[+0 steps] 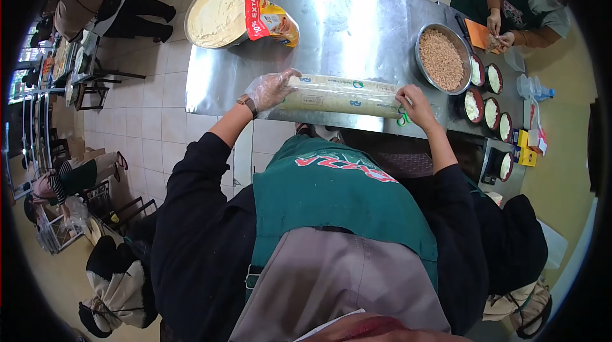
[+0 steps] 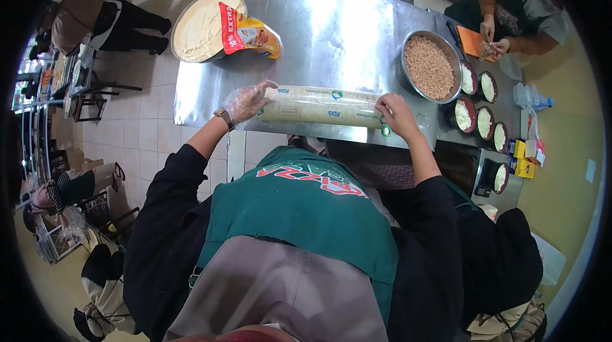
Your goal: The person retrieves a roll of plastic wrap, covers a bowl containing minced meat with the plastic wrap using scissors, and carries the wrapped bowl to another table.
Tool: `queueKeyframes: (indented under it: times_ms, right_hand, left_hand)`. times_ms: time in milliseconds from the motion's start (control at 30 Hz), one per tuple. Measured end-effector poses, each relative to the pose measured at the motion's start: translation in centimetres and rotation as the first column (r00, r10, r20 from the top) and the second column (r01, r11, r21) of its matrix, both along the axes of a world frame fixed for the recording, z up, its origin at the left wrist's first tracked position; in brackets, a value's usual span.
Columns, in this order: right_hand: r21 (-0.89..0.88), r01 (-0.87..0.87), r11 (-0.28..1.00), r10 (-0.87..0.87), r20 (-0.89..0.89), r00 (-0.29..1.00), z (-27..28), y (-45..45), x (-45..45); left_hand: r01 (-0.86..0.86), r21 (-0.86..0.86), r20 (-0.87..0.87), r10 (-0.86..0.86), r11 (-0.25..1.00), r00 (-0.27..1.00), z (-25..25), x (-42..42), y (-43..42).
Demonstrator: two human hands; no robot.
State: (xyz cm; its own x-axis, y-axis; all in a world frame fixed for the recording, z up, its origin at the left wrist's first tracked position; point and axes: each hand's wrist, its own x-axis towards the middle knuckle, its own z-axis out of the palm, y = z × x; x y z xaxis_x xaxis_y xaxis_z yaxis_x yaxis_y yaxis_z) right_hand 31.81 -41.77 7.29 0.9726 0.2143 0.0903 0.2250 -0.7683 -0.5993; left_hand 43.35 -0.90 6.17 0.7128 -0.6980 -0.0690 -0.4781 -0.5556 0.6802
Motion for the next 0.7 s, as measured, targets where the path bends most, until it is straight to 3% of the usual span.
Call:
queueKeyframes:
  times_ms: [67, 133, 167, 233, 267, 333, 367, 400, 467, 533, 600, 633, 667, 700]
  right_hand:
    - [0.02, 0.069, 0.997, -0.069, -0.016, 0.997, -0.3, 0.4, -0.1]
    - [0.038, 0.14, 0.989, -0.138, -0.04, 0.99, -0.6, 0.9, -0.2]
    - [0.07, 0.192, 0.979, -0.189, -0.044, 0.981, -0.9, 1.0, 0.0]
    - [0.099, 0.252, 0.963, -0.248, -0.047, 0.968, -1.2, 1.0, -0.1]
    - [0.131, 0.255, 0.958, -0.249, -0.06, 0.967, -1.3, 1.1, -0.1]
    - [0.161, 0.267, 0.95, -0.259, -0.067, 0.964, -1.4, 1.1, -0.3]
    - [0.179, 0.271, 0.946, -0.253, -0.118, 0.96, -1.6, 0.9, -0.6]
    - [0.197, 0.275, 0.941, -0.244, -0.169, 0.955, -1.8, 0.8, -0.9]
    - [0.238, 0.325, 0.915, -0.285, -0.187, 0.94, -2.6, 0.5, -1.4]
    - [0.278, 0.37, 0.887, -0.32, -0.208, 0.924, -2.6, 0.4, -1.2]
    - [0.411, 0.77, 0.488, -0.443, -0.643, 0.624, -2.1, 0.4, -0.9]
    - [0.467, 0.801, 0.374, -0.449, -0.665, 0.597, -3.6, -0.2, -0.9]
    - [0.466, 0.801, 0.375, -0.451, -0.664, 0.597, -4.3, -0.9, -0.6]
    - [0.421, 0.881, 0.216, -0.433, -0.767, 0.473, -5.0, -1.5, -0.4]
  left_hand:
    - [-0.029, -0.047, 0.005, 0.029, 0.999, 1.0, -0.1, 0.1, 0.6]
    - [-0.046, 0.142, 0.033, 0.042, 0.989, 0.999, 0.2, 0.1, 1.4]
    - [-0.04, 0.139, 0.032, 0.035, 0.989, 0.999, 0.0, 0.0, 1.6]
    - [-0.02, 0.225, 0.37, -0.066, 0.974, 0.927, -0.7, -0.2, 1.6]
    - [-0.012, 0.223, 0.372, -0.074, 0.975, 0.925, -0.9, -0.2, 1.3]
    - [-0.006, -0.044, 0.53, 0.029, 0.999, 0.848, -1.4, -0.1, 0.7]
    - [-0.07, 0.02, 0.385, 0.057, 0.997, 0.921, 0.0, -0.8, 0.2]
    - [-0.063, 0.016, 0.389, 0.052, 0.998, 0.92, -0.2, -1.1, -0.2]
    - [-0.126, -0.257, 0.341, 0.212, 0.958, 0.916, -1.9, -1.3, -0.7]
    - [-0.109, -0.194, 0.27, 0.16, 0.975, 0.949, -4.1, -1.4, -0.5]
    - [-0.214, -0.32, -0.146, 0.174, 0.923, 0.974, -5.0, -2.7, -1.3]
    - [-0.2, -0.36, -0.124, 0.165, 0.911, 0.978, -4.9, -3.0, -1.4]
    - [-0.201, -0.362, -0.125, 0.166, 0.91, 0.978, -4.5, -3.2, -1.4]
    - [-0.189, -0.339, -0.091, 0.167, 0.922, 0.982, -4.1, -3.5, -1.3]
